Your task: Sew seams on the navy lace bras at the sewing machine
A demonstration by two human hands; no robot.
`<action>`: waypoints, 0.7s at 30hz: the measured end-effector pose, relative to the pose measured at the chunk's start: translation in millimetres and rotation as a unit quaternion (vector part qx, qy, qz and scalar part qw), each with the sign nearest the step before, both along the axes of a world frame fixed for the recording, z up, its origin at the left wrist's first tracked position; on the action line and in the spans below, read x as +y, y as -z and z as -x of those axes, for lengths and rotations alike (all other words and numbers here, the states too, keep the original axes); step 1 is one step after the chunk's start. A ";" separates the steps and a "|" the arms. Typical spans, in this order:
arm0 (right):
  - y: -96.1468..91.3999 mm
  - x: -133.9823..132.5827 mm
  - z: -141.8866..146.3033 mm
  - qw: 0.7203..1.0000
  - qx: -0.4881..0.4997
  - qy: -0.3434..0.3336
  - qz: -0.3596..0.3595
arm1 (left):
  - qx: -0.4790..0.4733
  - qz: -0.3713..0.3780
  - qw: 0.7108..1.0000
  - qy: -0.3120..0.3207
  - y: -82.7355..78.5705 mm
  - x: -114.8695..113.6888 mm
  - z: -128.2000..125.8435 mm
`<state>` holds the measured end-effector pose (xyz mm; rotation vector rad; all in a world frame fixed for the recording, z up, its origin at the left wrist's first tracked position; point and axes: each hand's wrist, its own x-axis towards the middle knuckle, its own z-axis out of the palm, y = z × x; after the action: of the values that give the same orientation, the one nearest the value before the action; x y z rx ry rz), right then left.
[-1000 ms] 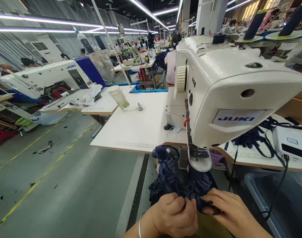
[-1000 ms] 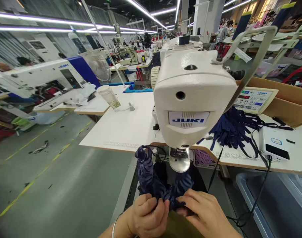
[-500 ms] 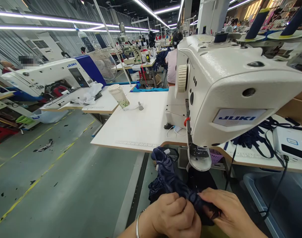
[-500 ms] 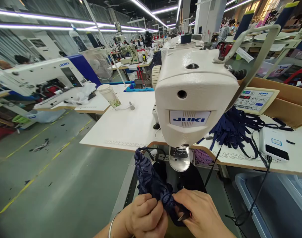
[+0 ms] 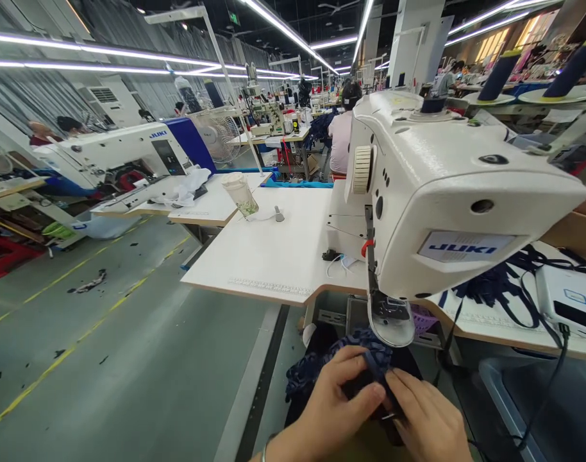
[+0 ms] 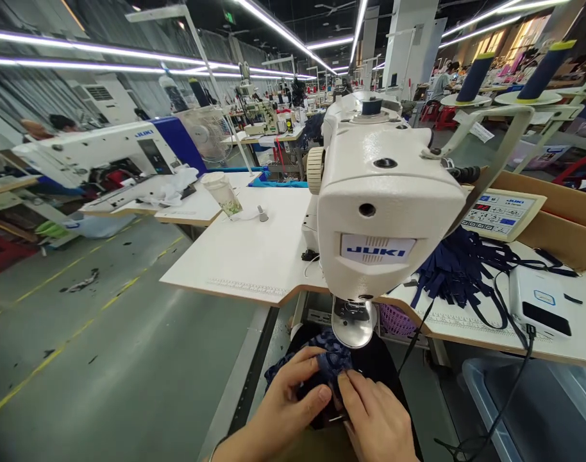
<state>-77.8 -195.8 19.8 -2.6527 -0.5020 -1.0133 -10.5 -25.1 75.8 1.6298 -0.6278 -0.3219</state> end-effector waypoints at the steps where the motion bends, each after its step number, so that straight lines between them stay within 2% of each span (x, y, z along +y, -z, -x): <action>1: 0.5 -0.7 -1.2 1.000 0.012 -0.013 -0.004 | 0.086 0.034 0.996 0.002 -0.6 -1.4 -0.8; 4: -8.4 -9.3 -3.3 0.986 0.133 -0.026 -0.092 | 0.292 0.146 0.945 -0.026 1.6 -4.0 -4.4; 6: -20.8 -18.3 -3.3 0.960 0.203 0.011 -0.191 | 0.376 0.182 0.908 -0.022 2.4 -3.3 -7.6; 7: -27.5 -22.7 -2.9 0.945 0.224 0.035 -0.235 | 0.392 0.177 0.903 -0.011 1.6 -2.0 -9.5; 9: -39.0 -29.7 -1.7 0.916 0.260 0.065 -0.298 | 0.376 0.120 0.918 0.032 -3.0 1.6 -13.7; 11: -45.4 -33.6 0.1 0.880 0.332 0.061 -0.334 | 0.331 0.036 0.938 0.091 -9.8 4.7 -17.4; 13: -46.9 -35.6 2.3 0.838 0.417 0.028 -0.351 | 0.296 -0.021 0.943 0.147 -15.4 4.9 -18.9; 15: -47.0 -37.4 5.4 0.808 0.477 -0.013 -0.345 | 0.299 -0.029 0.936 0.184 -17.2 1.6 -17.3; 17: -49.7 -39.8 9.5 0.800 0.506 -0.034 -0.322 | 0.330 -0.012 0.926 0.182 -15.1 -3.4 -12.8; 21: -64.9 -45.4 18.1 0.810 0.521 -0.032 -0.266 | 0.368 0.004 0.919 0.142 -8.0 -10.5 -2.7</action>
<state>-96.0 -241.1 84.7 -2.1801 -0.0229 0.3741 -7.8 -35.6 83.8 1.2687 -0.2736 -1.0840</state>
